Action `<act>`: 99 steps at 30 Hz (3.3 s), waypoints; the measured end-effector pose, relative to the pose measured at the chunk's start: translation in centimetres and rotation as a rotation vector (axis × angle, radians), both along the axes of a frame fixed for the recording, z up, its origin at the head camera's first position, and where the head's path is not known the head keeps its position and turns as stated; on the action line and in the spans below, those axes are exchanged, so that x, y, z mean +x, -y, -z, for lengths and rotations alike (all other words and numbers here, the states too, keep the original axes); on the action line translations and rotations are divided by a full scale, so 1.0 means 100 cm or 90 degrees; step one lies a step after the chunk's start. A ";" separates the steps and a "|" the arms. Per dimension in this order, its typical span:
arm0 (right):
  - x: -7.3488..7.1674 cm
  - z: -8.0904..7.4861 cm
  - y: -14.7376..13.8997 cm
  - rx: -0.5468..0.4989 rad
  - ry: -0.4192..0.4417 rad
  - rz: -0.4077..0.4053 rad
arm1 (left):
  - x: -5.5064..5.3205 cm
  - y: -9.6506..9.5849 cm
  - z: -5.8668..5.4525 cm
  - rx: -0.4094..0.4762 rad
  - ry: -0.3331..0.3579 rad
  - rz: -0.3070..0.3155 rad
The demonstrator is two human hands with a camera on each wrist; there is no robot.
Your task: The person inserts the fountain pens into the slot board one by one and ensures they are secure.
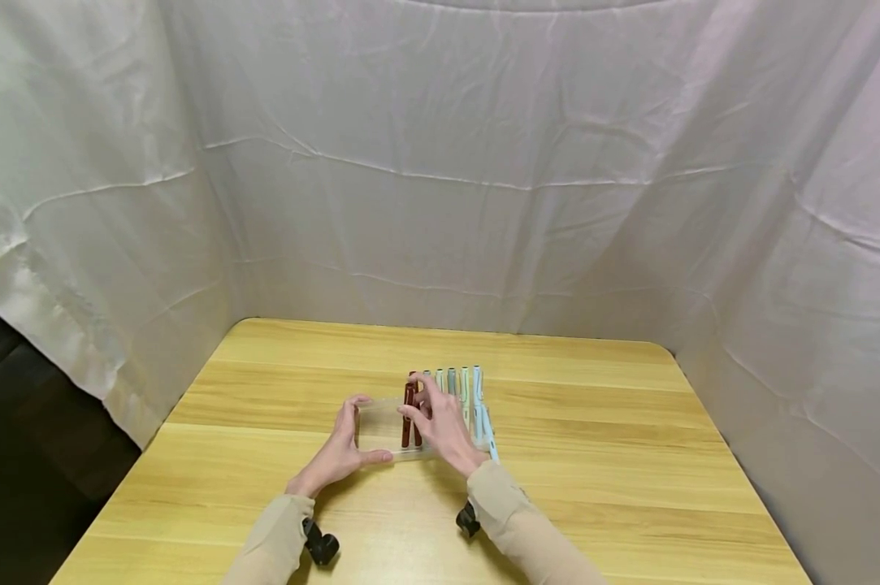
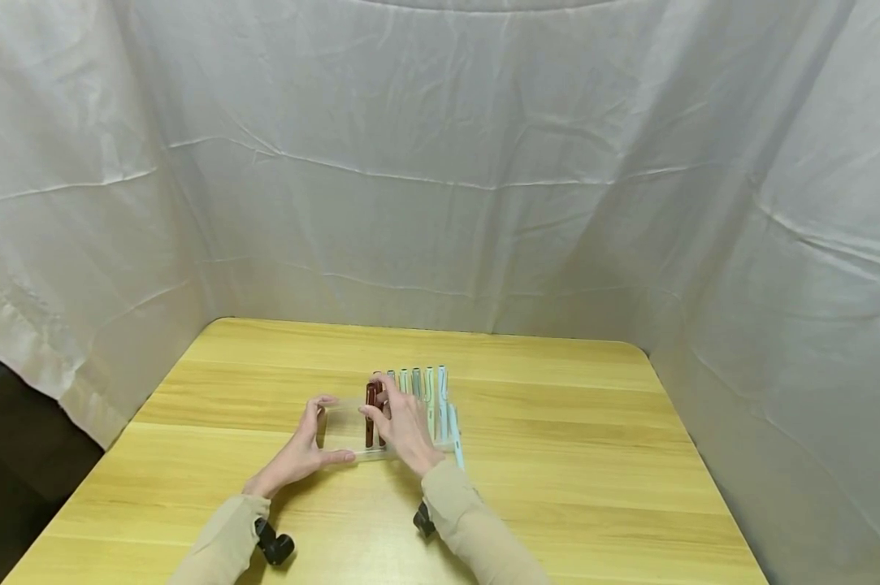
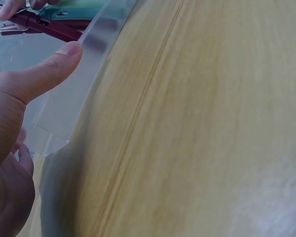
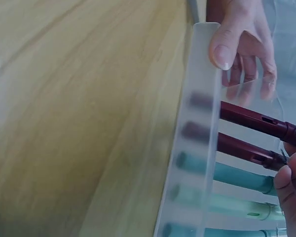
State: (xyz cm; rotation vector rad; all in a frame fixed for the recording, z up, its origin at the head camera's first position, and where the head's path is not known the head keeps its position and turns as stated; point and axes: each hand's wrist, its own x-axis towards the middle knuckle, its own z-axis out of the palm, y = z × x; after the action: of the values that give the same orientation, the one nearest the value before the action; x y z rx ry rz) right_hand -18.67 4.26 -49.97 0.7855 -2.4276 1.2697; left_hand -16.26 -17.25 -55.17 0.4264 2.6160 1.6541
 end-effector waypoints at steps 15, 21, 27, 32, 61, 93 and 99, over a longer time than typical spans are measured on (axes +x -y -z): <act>-0.002 -0.001 0.003 0.101 -0.032 0.039 | 0.000 -0.001 0.000 -0.004 0.001 0.002; -0.003 -0.005 0.005 0.130 -0.010 0.051 | 0.000 0.000 0.000 -0.006 -0.002 0.003; -0.004 -0.008 0.006 0.146 0.004 0.052 | 0.000 0.000 -0.002 -0.003 0.003 0.003; -0.007 -0.008 0.006 0.169 0.018 0.049 | 0.000 -0.001 -0.002 0.003 0.018 -0.001; -0.003 -0.012 -0.004 0.091 0.100 0.007 | 0.002 -0.001 -0.003 -0.003 0.020 -0.006; 0.001 0.027 -0.135 -0.216 0.248 0.135 | 0.002 -0.001 -0.005 -0.010 0.029 -0.003; -0.001 0.035 -0.149 -0.227 0.345 0.100 | 0.003 -0.001 -0.004 -0.013 0.023 -0.005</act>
State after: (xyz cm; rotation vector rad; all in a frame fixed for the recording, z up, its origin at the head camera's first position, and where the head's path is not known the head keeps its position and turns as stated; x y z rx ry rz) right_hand -18.80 19.12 -53.50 0.1581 -2.4559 1.9709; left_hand -16.00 -17.18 -54.80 0.3818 2.6100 1.6207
